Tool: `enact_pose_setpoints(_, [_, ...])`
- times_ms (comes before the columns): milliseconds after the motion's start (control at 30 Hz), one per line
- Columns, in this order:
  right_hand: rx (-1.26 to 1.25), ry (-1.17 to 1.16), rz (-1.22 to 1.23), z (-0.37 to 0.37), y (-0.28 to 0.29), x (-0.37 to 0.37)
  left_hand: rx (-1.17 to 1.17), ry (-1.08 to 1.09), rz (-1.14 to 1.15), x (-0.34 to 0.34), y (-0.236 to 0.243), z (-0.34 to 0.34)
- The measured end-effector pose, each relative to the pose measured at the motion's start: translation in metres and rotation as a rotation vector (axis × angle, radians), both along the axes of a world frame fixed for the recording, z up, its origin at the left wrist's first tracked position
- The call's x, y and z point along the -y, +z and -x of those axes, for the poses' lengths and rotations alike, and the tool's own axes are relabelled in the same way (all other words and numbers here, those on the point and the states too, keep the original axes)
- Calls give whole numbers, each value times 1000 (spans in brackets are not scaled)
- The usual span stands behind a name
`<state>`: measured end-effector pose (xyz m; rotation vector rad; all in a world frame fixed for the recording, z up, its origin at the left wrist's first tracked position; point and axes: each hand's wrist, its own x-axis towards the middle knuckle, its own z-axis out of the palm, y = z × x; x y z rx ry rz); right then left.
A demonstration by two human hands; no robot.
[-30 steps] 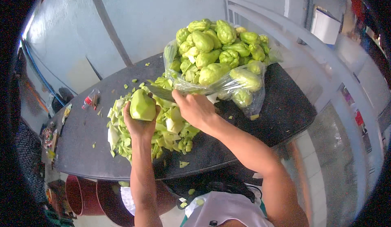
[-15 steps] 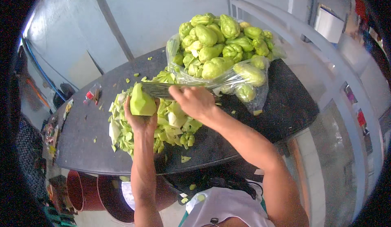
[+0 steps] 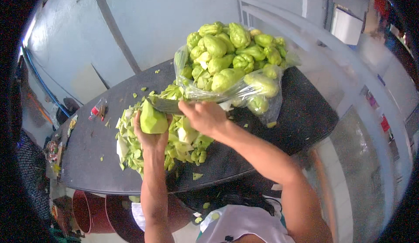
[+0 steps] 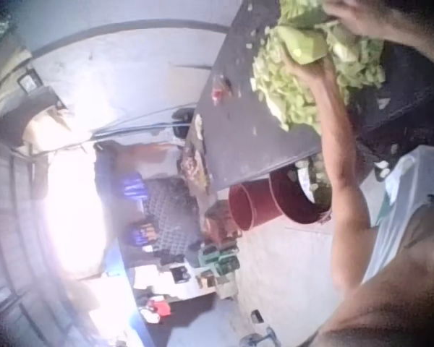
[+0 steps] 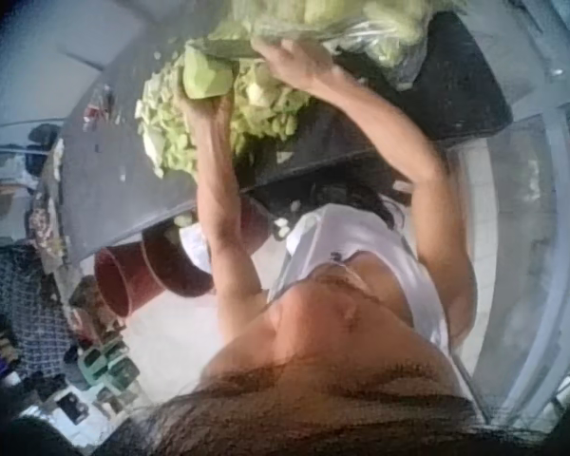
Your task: The person peels and slices several green chayote vegetables using a large kitchen knife on a black table, removing the skin and cutting the flesh into pieces.
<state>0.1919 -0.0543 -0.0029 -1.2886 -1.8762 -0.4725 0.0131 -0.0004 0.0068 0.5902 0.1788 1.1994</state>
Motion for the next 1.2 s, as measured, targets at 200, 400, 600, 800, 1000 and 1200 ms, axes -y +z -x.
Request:
enact_pose_setpoints(200, [-13,-10,132,10,3,1,30,-28,37,-5,-9,4])
enact_pose_setpoints(400, [-78,73,-109,2,3,4,29,75,134,3,5,-2])
enact_pose_setpoints(600, [90,273,-272,15,16,19,78,-75,-14,-7,-12,11])
enact_pose_setpoints(800, [-20,-50,70,-21,-5,-11,-23,-93,-59,8,0,-1])
enact_pose_setpoints(1000, [40,364,-286,15,10,21,119,-111,-19,-8,-13,10])
enact_pose_setpoints(1200, [77,214,-195,5,1,6,-27,56,-5,7,-1,2])
